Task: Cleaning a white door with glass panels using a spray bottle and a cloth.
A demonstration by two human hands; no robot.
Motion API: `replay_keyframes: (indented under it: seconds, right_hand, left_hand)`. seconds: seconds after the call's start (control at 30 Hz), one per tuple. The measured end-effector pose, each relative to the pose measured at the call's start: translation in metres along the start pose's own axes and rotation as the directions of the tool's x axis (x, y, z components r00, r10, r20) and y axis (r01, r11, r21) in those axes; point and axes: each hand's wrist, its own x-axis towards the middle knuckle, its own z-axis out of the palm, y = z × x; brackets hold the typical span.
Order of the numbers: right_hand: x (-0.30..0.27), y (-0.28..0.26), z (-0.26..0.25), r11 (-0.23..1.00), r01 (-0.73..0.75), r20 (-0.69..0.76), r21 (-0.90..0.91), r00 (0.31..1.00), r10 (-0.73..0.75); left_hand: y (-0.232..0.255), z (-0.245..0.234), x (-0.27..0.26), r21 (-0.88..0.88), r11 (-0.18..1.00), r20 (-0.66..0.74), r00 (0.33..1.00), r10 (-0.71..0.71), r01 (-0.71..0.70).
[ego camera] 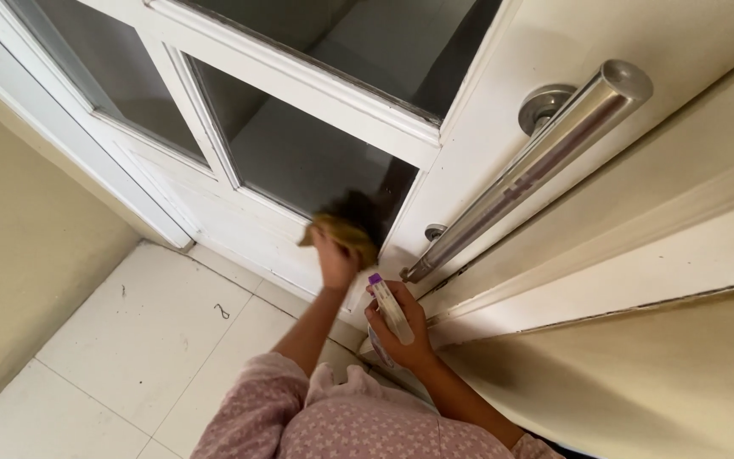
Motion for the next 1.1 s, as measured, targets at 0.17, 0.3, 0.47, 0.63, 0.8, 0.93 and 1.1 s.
replay_keyframes:
  seconds: [0.17, 0.3, 0.47, 0.63, 0.8, 0.93, 1.1]
  right_hand:
    - [0.002, -0.004, -0.003, 0.999, -0.047, -0.026, -0.026, 0.999, 0.047]
    - [0.007, -0.018, 0.002, 0.993, -0.114, -0.005, 0.017, 0.993, 0.114]
    - [-0.004, -0.010, -0.002, 0.991, -0.117, -0.020, 0.070, 0.993, 0.118]
    - [-0.005, -0.011, -0.007, 0.984, -0.141, -0.028, 0.112, 0.989, 0.145]
    - [-0.003, -0.020, -0.008, 0.999, -0.028, -0.046, 0.029, 0.998, 0.029]
    - [0.001, -0.023, 0.002, 1.000, -0.023, -0.051, 0.012, 0.998, 0.023]
    - [-0.006, -0.019, 0.003, 0.998, 0.057, 0.004, 0.007, 0.998, -0.057]
  left_hand:
    - [0.069, -0.011, 0.029, -0.029, 0.981, 0.046, 0.980, 0.195, -0.193]
    - [0.094, -0.019, 0.105, -0.056, 0.938, -0.200, 0.924, 0.326, -0.343]
    - [0.040, -0.042, 0.085, -0.044, 0.985, -0.234, 0.960, 0.154, -0.169]
    - [-0.017, -0.014, 0.001, 0.136, 0.991, 0.099, 0.995, -0.008, -0.005]
    - [0.107, -0.028, 0.036, -0.127, 0.952, 0.053, 0.957, 0.287, -0.278]
    - [0.138, -0.030, 0.105, -0.099, 0.874, -0.147, 0.875, 0.461, -0.477]
    - [0.116, -0.055, 0.119, -0.097, 0.944, -0.267, 0.922, 0.280, -0.315]
